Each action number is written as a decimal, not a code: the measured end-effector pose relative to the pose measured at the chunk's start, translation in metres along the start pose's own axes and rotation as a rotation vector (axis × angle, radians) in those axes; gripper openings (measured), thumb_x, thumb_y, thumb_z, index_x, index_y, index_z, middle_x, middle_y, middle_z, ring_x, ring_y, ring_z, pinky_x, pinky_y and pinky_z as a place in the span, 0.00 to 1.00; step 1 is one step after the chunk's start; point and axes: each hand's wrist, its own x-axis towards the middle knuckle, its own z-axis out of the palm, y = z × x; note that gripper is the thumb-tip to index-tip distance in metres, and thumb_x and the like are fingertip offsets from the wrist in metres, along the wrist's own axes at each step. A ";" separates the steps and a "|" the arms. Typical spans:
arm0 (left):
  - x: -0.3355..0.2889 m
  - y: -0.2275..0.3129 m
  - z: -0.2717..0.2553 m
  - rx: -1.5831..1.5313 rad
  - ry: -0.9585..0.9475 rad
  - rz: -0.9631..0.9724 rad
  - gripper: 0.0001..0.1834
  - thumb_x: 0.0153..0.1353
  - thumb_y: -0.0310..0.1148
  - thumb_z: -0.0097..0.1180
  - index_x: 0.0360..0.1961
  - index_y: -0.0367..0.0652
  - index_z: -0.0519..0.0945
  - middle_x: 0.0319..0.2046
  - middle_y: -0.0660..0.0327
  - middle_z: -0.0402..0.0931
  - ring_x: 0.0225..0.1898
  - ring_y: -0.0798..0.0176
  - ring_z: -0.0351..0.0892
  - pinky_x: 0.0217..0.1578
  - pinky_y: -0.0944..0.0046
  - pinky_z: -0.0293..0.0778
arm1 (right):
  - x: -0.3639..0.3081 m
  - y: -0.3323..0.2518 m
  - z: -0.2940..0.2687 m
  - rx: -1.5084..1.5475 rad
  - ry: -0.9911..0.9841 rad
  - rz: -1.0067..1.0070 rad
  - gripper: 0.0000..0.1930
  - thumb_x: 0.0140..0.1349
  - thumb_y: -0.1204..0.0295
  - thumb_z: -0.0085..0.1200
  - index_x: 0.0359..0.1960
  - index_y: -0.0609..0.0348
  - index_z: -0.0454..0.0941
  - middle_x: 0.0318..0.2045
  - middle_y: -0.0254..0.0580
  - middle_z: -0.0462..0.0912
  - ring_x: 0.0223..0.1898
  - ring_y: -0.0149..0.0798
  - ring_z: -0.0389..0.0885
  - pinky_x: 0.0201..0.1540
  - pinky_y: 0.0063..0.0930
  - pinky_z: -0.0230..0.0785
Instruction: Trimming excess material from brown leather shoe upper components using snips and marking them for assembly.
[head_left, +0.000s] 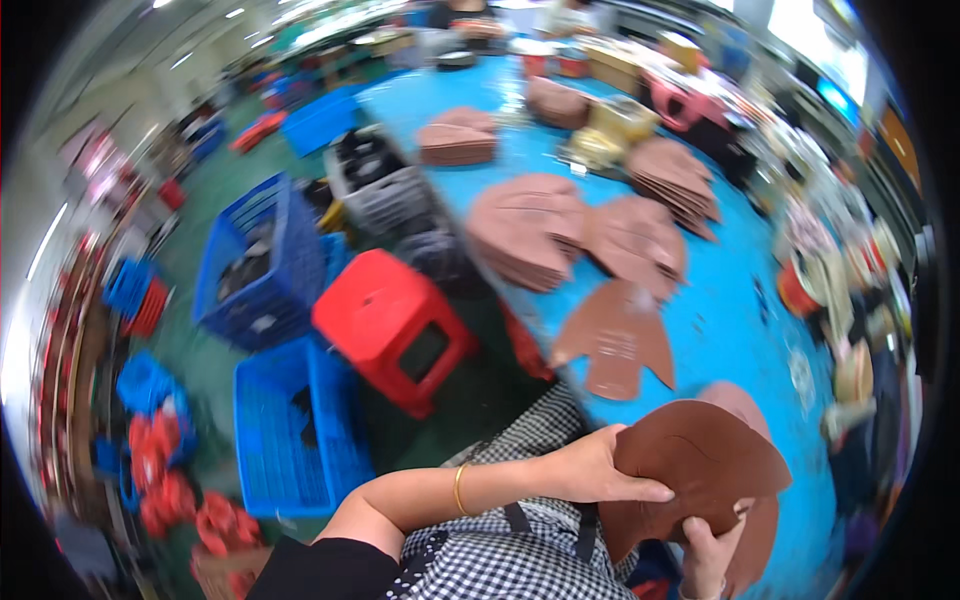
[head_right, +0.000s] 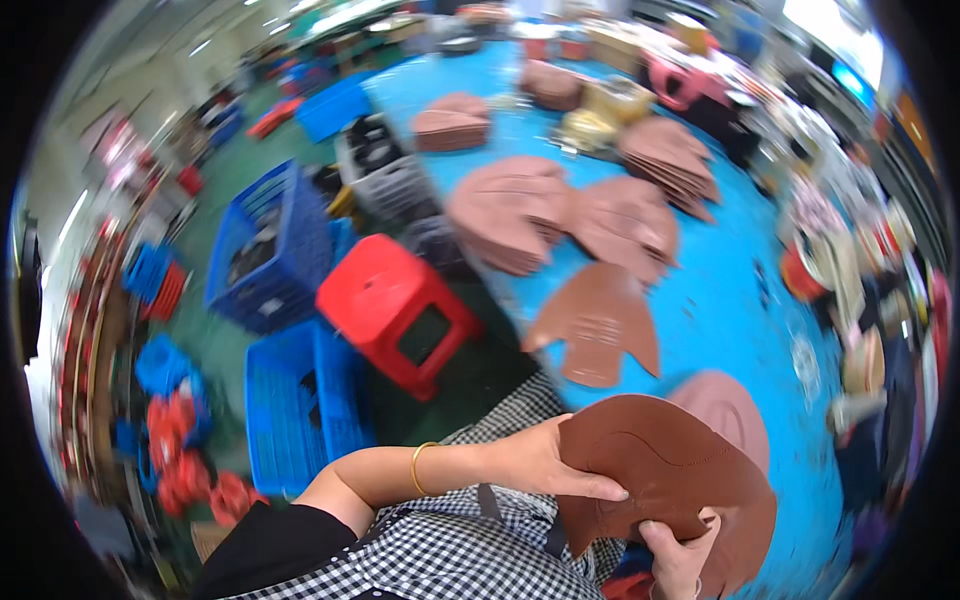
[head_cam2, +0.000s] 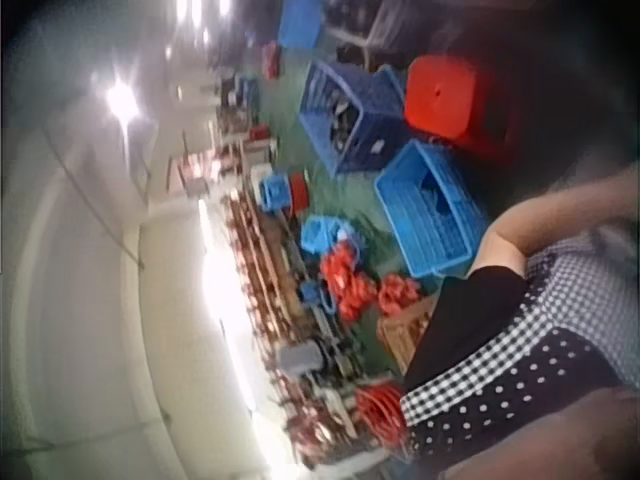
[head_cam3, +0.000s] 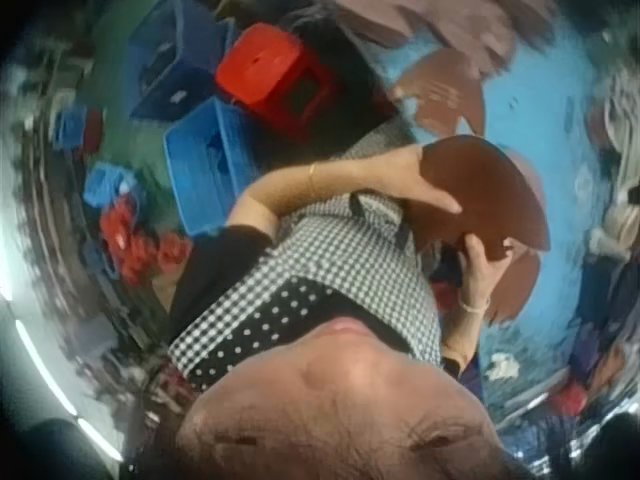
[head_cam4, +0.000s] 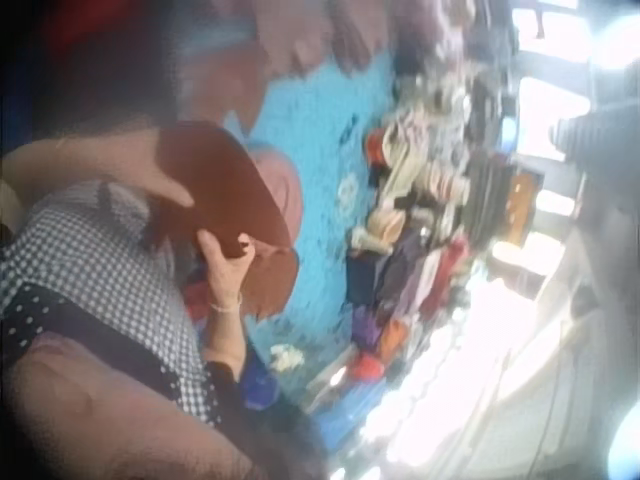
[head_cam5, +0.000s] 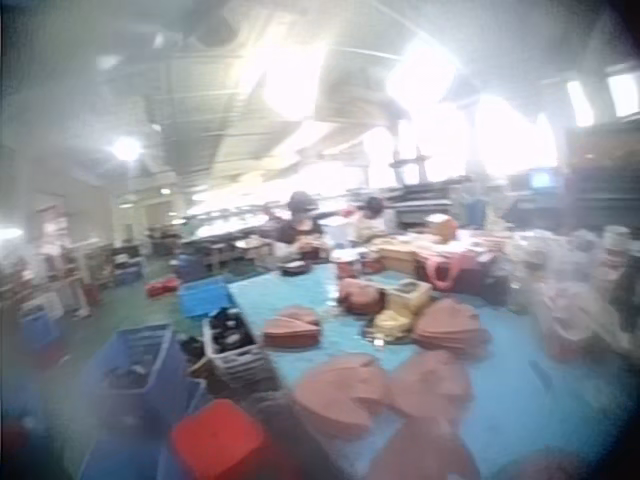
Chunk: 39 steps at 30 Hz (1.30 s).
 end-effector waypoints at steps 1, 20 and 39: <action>-0.020 0.005 0.001 -0.016 0.114 0.073 0.27 0.55 0.34 0.67 0.54 0.34 0.74 0.47 0.59 0.80 0.48 0.66 0.76 0.53 0.63 0.71 | 0.010 -0.007 0.007 0.011 -0.099 -0.003 0.35 0.53 0.68 0.64 0.61 0.66 0.62 0.53 0.44 0.74 0.54 0.39 0.73 0.58 0.34 0.66; -0.263 -0.009 0.004 0.164 0.763 0.546 0.18 0.73 0.41 0.39 0.41 0.40 0.77 0.16 0.73 0.62 0.16 0.78 0.54 0.20 0.75 0.55 | 0.024 -0.095 0.177 -0.197 -0.703 -0.270 0.08 0.64 0.72 0.57 0.33 0.66 0.78 0.22 0.38 0.78 0.20 0.28 0.72 0.24 0.21 0.66; -0.190 -0.037 -0.001 -0.284 0.349 0.202 0.19 0.71 0.48 0.38 0.25 0.49 0.66 0.19 0.74 0.58 0.19 0.80 0.51 0.17 0.78 0.48 | 0.036 -0.084 0.051 -0.401 -0.230 -0.186 0.23 0.56 0.79 0.60 0.54 0.65 0.70 0.47 0.40 0.77 0.49 0.32 0.75 0.53 0.28 0.68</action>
